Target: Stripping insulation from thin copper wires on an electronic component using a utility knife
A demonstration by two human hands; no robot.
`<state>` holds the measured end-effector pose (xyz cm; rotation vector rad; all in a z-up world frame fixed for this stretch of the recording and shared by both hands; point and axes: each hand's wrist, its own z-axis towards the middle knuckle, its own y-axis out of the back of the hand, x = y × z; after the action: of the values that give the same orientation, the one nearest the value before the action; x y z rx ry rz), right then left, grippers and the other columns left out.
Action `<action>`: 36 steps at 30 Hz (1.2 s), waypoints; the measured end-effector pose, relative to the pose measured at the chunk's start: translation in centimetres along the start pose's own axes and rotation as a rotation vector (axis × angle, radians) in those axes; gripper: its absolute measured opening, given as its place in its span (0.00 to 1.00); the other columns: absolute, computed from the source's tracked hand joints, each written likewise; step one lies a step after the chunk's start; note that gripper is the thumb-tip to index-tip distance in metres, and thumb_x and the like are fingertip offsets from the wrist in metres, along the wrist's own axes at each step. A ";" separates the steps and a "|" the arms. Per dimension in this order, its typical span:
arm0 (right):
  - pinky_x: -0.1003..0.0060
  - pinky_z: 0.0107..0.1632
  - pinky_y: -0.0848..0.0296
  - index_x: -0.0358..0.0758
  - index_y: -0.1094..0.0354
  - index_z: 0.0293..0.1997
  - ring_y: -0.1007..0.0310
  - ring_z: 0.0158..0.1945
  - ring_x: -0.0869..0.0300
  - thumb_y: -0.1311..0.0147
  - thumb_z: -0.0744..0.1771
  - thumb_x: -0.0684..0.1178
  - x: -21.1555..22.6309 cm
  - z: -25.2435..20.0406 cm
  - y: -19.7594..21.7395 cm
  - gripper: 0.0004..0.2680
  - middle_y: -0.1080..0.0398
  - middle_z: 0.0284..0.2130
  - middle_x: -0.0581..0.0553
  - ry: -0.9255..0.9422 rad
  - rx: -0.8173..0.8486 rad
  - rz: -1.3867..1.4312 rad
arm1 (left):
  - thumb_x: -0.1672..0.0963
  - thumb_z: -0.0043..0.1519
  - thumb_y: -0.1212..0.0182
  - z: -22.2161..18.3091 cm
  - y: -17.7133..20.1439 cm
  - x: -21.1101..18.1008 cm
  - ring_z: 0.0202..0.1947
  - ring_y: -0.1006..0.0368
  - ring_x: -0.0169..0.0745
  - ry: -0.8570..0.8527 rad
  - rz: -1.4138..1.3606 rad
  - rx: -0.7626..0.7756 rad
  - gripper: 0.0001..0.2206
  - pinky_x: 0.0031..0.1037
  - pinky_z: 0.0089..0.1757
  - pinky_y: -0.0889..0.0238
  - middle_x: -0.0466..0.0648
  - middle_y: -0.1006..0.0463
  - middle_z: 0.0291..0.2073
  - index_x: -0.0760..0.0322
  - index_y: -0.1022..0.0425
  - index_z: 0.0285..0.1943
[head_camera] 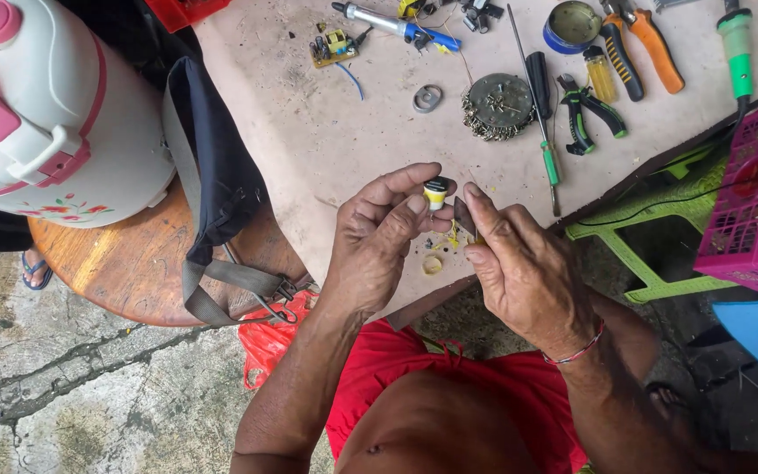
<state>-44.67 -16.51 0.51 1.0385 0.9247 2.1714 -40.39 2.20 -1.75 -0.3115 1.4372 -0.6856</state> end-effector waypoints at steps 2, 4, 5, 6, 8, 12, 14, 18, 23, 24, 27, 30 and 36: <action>0.61 0.27 0.28 0.33 0.39 0.72 0.27 0.28 0.51 0.55 0.71 0.49 0.3 -0.1 0.2 0.19 0.32 0.34 0.37 0.022 -0.025 -0.018 | 0.60 0.67 0.40 -0.3 -0.4 0.1 0.44 0.18 0.45 -0.019 -0.019 -0.004 0.17 0.31 0.47 0.20 0.62 0.20 0.45 0.78 0.28 0.63; 0.57 0.26 0.28 0.35 0.40 0.73 0.26 0.28 0.49 0.53 0.71 0.52 0.4 -0.3 0.3 0.21 0.29 0.34 0.36 0.046 -0.022 -0.037 | 0.61 0.65 0.38 -0.7 -0.6 0.2 0.43 0.19 0.46 -0.053 -0.036 -0.001 0.19 0.32 0.45 0.19 0.64 0.20 0.45 0.79 0.29 0.64; 0.57 0.26 0.28 0.35 0.40 0.73 0.26 0.28 0.49 0.53 0.71 0.52 0.6 -0.1 0.5 0.21 0.29 0.34 0.36 0.048 -0.023 -0.034 | 0.61 0.65 0.38 -0.8 -0.9 0.0 0.43 0.19 0.46 -0.055 -0.033 -0.002 0.19 0.32 0.45 0.19 0.64 0.20 0.45 0.79 0.29 0.64; 0.57 0.25 0.28 0.34 0.40 0.72 0.28 0.25 0.50 0.54 0.71 0.51 0.8 0.1 0.7 0.20 0.31 0.31 0.37 0.058 -0.031 -0.011 | 0.62 0.64 0.36 -0.9 -1.1 -0.2 0.41 0.18 0.45 -0.052 -0.041 -0.026 0.18 0.31 0.43 0.19 0.62 0.20 0.42 0.80 0.28 0.61; 0.58 0.24 0.29 0.34 0.40 0.72 0.31 0.22 0.51 0.55 0.71 0.50 1.2 0.3 0.9 0.20 0.33 0.28 0.38 0.067 -0.040 0.014 | 0.62 0.62 0.35 -1.1 -1.4 -0.3 0.39 0.18 0.45 -0.050 -0.046 -0.051 0.17 0.31 0.40 0.19 0.60 0.21 0.39 0.82 0.27 0.58; 0.60 0.23 0.29 0.34 0.37 0.70 0.30 0.20 0.53 0.54 0.71 0.49 1.5 0.3 1.1 0.19 0.32 0.26 0.39 0.083 -0.050 0.045 | 0.63 0.61 0.33 -1.3 -1.4 -0.3 0.36 0.18 0.44 -0.057 -0.052 -0.065 0.17 0.29 0.38 0.18 0.61 0.22 0.38 0.83 0.27 0.56; 0.61 0.22 0.29 0.34 0.36 0.70 0.31 0.20 0.54 0.55 0.71 0.49 1.4 0.2 1.0 0.18 0.31 0.25 0.39 0.076 -0.060 0.051 | 0.63 0.60 0.32 -1.4 -1.5 -0.2 0.35 0.18 0.44 -0.058 -0.051 -0.057 0.17 0.28 0.37 0.18 0.61 0.22 0.37 0.83 0.27 0.55; 0.59 0.23 0.29 0.34 0.35 0.69 0.31 0.20 0.53 0.56 0.71 0.50 1.2 0.3 0.7 0.18 0.32 0.26 0.40 0.113 -0.101 -0.008 | 0.63 0.60 0.32 -1.6 -1.8 0.2 0.32 0.19 0.41 -0.042 -0.100 -0.067 0.15 0.24 0.33 0.20 0.58 0.23 0.35 0.82 0.26 0.53; 0.59 0.25 0.29 0.37 0.32 0.68 0.32 0.22 0.54 0.57 0.71 0.51 1.4 0.0 0.3 0.18 0.33 0.27 0.43 0.126 -0.200 -0.120 | 0.64 0.61 0.33 -1.9 -2.6 0.1 0.30 0.19 0.40 -0.013 -0.186 -0.077 0.13 0.22 0.29 0.21 0.57 0.24 0.34 0.81 0.27 0.51; 0.61 0.25 0.29 0.37 0.32 0.68 0.33 0.21 0.55 0.58 0.71 0.50 1.4 0.0 0.3 0.18 0.34 0.27 0.44 0.101 -0.221 -0.108 | 0.64 0.60 0.33 -1.8 -2.6 0.1 0.30 0.20 0.40 -0.006 -0.190 -0.069 0.13 0.22 0.29 0.22 0.57 0.24 0.34 0.81 0.27 0.51; 0.61 0.25 0.30 0.34 0.33 0.70 0.35 0.22 0.56 0.60 0.73 0.47 1.0 0.0 1.4 0.17 0.35 0.27 0.42 0.057 -0.266 -0.098 | 0.64 0.60 0.33 -2.9 -3.0 0.2 0.28 0.20 0.39 0.039 -0.203 -0.061 0.12 0.22 0.28 0.22 0.57 0.24 0.33 0.81 0.27 0.51; 0.60 0.26 0.28 0.31 0.34 0.70 0.33 0.23 0.55 0.61 0.72 0.46 0.5 -0.3 2.5 0.18 0.34 0.27 0.40 0.051 -0.252 -0.009 | 0.64 0.61 0.34 -2.1 -2.9 -0.4 0.29 0.20 0.41 0.054 -0.215 -0.045 0.13 0.23 0.29 0.22 0.59 0.23 0.34 0.81 0.28 0.52; 0.58 0.27 0.26 0.29 0.36 0.67 0.27 0.24 0.50 0.57 0.70 0.49 1.5 -0.2 3.0 0.19 0.31 0.26 0.38 0.128 -0.155 0.086 | 0.63 0.62 0.35 -1.7 -3.5 -0.7 0.33 0.18 0.44 0.044 -0.191 0.002 0.14 0.27 0.34 0.19 0.61 0.22 0.36 0.82 0.28 0.54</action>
<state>-46.19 -17.29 3.39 0.8889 0.7648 2.3626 -42.88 0.21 0.64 -0.4381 1.4603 -0.8534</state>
